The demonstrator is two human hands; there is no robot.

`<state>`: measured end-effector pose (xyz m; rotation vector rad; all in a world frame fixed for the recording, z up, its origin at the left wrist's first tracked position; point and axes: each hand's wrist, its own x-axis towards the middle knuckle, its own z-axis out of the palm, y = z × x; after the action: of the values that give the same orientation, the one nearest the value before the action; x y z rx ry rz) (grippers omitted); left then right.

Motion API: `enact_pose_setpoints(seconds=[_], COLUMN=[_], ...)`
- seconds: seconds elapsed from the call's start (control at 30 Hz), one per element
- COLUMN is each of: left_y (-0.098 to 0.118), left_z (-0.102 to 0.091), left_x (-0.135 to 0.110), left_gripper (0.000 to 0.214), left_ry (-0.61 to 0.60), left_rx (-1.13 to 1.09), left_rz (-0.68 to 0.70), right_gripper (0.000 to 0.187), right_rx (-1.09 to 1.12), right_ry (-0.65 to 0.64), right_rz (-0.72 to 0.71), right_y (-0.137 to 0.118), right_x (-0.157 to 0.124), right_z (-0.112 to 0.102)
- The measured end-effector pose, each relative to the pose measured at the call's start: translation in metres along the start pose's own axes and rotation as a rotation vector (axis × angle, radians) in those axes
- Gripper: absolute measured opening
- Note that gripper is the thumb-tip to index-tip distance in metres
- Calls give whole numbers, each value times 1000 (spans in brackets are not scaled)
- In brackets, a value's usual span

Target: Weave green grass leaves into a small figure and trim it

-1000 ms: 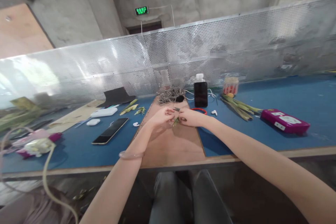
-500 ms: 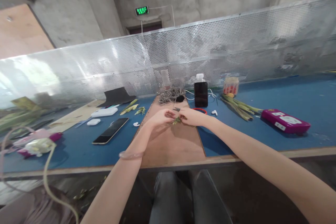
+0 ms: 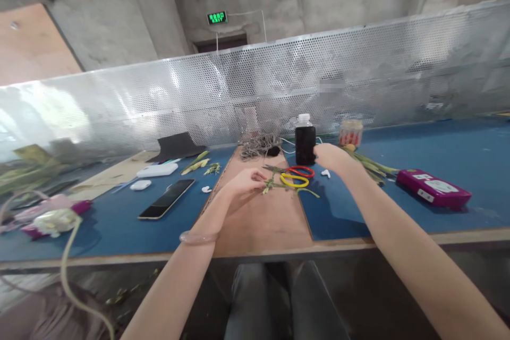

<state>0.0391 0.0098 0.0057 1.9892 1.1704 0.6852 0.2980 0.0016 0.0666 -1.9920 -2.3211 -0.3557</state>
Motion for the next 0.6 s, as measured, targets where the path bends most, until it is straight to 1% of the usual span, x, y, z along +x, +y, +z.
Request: enact_pose_setpoints(seconds=[0.03,0.1,0.13,0.2,0.4,0.5,0.6], left_y=[-1,-2,-2,-1,4,5,7], left_z=[0,-1,-1,-1,1,0,0], left_x=[0,1,1,1,-3,-4,-5], left_gripper=[27,26,26,27,24,27,27], left_ry=[-12,-26,-22,-3,17,-6,-37], left_rx=[-16,-22,-9,36,85,65,28], left_rz=[6,15,13,2,26,3,-31], right_gripper=[23,24,24,22,7,12,12], right_rx=[-18,7,38,72,85,96,206], right_ry=[-64,-186,-229,-271,-282,-275,-227], right_rz=[25,14,-2,-8,-31,-30,-8], right_y=[12,29,33,36,28,28,28], right_x=[1,2,3,3,3,2,4], right_z=[-1,1,2,6,10,10,10])
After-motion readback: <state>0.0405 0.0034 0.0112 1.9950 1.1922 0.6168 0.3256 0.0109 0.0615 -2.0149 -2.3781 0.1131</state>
